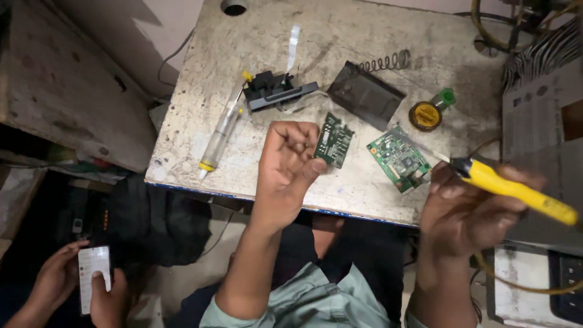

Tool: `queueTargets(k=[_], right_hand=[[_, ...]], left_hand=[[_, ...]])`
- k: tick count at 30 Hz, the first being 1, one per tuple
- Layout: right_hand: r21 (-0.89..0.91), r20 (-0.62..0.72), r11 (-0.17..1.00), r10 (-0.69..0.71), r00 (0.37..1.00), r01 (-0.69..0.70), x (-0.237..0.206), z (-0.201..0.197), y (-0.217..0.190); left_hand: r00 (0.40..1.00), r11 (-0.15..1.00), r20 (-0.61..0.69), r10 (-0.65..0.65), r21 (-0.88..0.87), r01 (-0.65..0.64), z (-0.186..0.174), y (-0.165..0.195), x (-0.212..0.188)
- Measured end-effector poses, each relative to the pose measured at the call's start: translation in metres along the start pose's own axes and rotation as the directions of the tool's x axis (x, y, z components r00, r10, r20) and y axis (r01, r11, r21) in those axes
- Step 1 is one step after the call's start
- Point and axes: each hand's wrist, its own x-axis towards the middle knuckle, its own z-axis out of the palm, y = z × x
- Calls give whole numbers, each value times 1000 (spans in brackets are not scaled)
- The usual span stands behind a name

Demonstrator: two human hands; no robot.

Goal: The person solders and desolders components on green circuit boards at a workbench, holding each board with one hand while applying a soldering iron with the other, and uses a desoldering pump to remove solder. The person repositions the boards repeatedly and works on different boards across the bench.

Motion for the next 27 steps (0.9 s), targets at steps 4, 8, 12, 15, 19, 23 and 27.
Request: queueTargets(k=[4, 8, 12, 15, 19, 23, 27], right_hand=[[185, -121, 979, 115, 986, -91, -5, -2, -4], [100, -125, 989, 124, 984, -112, -10, 7, -5], [88, -115, 984, 165, 980, -155, -11, 14, -8], [79, -129, 975, 215, 968, -206, -9, 19, -10], [118, -154, 960, 271, 950, -255, -3, 23, -10], [164, -134, 957, 261, 956, -239, 3, 25, -10], [135, -66, 956, 270, 961, -260, 9, 27, -6]], left_hand=[[997, 1000, 78, 23, -4, -23, -3, -2, -2], [995, 1000, 102, 17, -17, -15, -4, -1, -4], [993, 1000, 120, -3, 12, 1, -7, -5, -6], [992, 998, 125, 17, 58, -24, -7, -9, -9], [990, 970, 124, 71, 225, -97, -4, -9, -8], [986, 926, 150, 70, 358, -120, -10, 6, -6], [993, 996, 114, -35, 80, 26, -23, 17, -2]])
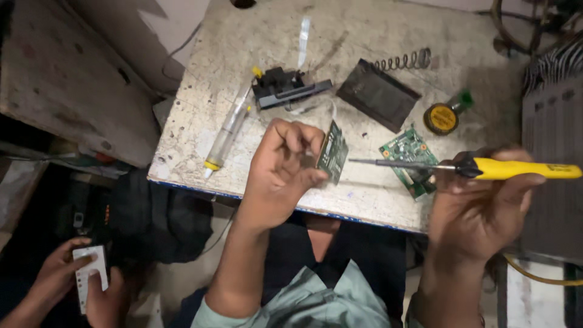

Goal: The person solders and desolders components on green circuit boards at a workbench, holding each board with one hand while applying a soldering iron with the other, and uses a desoldering pump to remove solder. The person repositions the boards repeatedly and works on different boards across the bench.

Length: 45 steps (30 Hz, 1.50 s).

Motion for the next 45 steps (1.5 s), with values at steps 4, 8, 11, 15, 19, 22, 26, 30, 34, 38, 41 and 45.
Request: queueTargets(k=[4, 8, 11, 15, 19, 22, 26, 30, 34, 38, 41, 45], right_hand=[[75, -31, 994, 87, 996, -85, -3, 4, 4], [59, 1, 985, 160, 987, -159, -6, 8, 8], [78, 12, 976, 202, 979, -202, -5, 9, 9], [68, 38, 969, 236, 971, -238, -3, 10, 9], [90, 59, 958, 267, 962, -272, 0, 10, 8], [111, 75, 950, 283, 956, -290, 1, 11, 9], [115, 76, 946, 296, 952, -303, 1, 11, 9], [103, 78, 946, 301, 950, -308, 3, 12, 8], [109, 57, 942, 314, 948, -318, 3, 12, 8], [102, 33, 941, 322, 946, -324, 3, 12, 8], [118, 28, 939, 323, 946, -324, 3, 12, 9], [63, 28, 959, 274, 961, -276, -1, 12, 9]], left_hand=[[999, 985, 19, -37, -167, 40, -8, 1, -4], [996, 977, 84, 9, -215, 9, -15, -2, -6], [992, 971, 123, 14, -239, 16, -17, -4, -6], [990, 969, 143, -14, -243, 49, -19, -2, -8], [986, 973, 165, -26, -223, 63, -19, -1, -7], [985, 982, 173, -15, -185, 47, -18, 0, -8], [983, 981, 184, -22, -187, 57, -17, 0, -9], [979, 984, 200, -29, -165, 63, -17, 2, -10], [976, 984, 208, -62, -152, 95, -17, 3, -12], [974, 981, 208, -90, -148, 122, -17, 4, -13], [974, 994, 219, -49, -81, 68, -15, 4, -12], [975, 994, 194, -107, 21, 105, -11, 2, -12]])
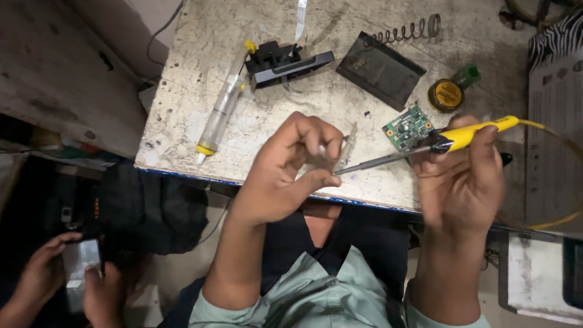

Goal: The person solders and desolders components on green circuit boards at a workbench, holding each board with one hand while applying a soldering iron with the other, and uses a desoldering pump to remove solder. The person repositions the boards repeatedly and works on different boards across the bench.

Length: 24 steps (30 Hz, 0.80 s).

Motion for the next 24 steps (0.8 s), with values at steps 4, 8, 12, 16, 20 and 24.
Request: queueTargets(k=[4, 8, 12, 16, 20, 24], right_hand=[[23, -3, 996, -80, 997, 81, 0, 0, 1], [52, -48, 975, -212, 976, 214, -3, -3, 3], [-149, 1, 939, -314, 949, 311, -21, -16, 2], [215, 152, 906, 338, 929, -365, -40, -68, -36], [-228, 342, 842, 539, 770, -489, -45, -146, -53], [-612, 536, 790, 374, 757, 43, -48, -189, -38]], left_hand=[[994, 996, -52, 91, 13, -91, 0, -3, 3], [985, 990, -147, 94, -89, -108, 0, -5, 2], [953, 985, -283, 109, -95, -141, 3, -8, 7], [900, 985, -401, 172, 56, -163, 7, -8, 13], [890, 977, -405, 211, 56, -206, 7, -8, 17], [895, 975, -397, 202, -3, -221, 3, -11, 17]])
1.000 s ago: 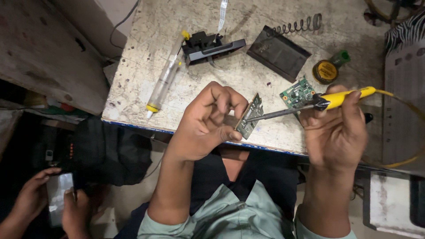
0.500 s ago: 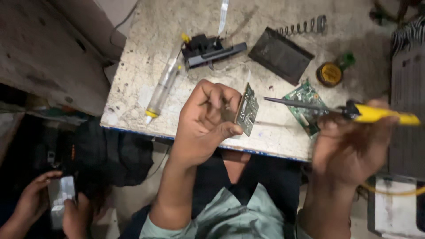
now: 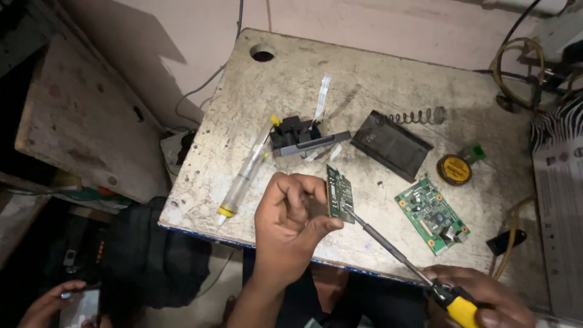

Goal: The person solders and desolders components on green circuit boards at a workbench, holding each board with one hand while applying a soldering iron with the other, and uses a desoldering pump to remove solder. The person repositions the boards repeatedly and works on different boards across the bench.

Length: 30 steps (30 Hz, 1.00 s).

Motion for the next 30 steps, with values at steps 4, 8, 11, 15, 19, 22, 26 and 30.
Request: queueTargets(k=[4, 8, 11, 15, 19, 22, 26, 30], right_hand=[[-55, -57, 998, -38, 998, 34, 5, 11, -6], [-188, -65, 976, -126, 990, 112, 37, 33, -36], [-215, -234, 968, -179, 955, 129, 59, 67, -60], [-222, -458, 964, -233, 858, 144, 86, 115, -87], [-492, -411, 826, -499, 763, 276, 117, 136, -103], [-477, -402, 825, -511, 760, 303, 130, 139, -110], [-443, -464, 813, -569, 679, 378, 142, 142, -105], [-419, -530, 820, -570, 628, 390, 146, 146, -103]], left_hand=[[1000, 1000, 3, 15, -15, -15, -2, -2, -3], [1000, 1000, 0, 20, -14, -20, 0, 0, -2], [1000, 1000, 3, 14, 20, -14, 0, 3, -2], [1000, 1000, 6, 15, 1, -15, 1, 2, -2], [998, 999, 35, 45, 8, -45, 0, 1, -2], [998, 998, 50, 46, -37, -45, 0, 0, -3], [996, 998, 66, 63, -25, -61, 0, 2, -3], [995, 997, 77, 69, -28, -67, 0, 3, -3]])
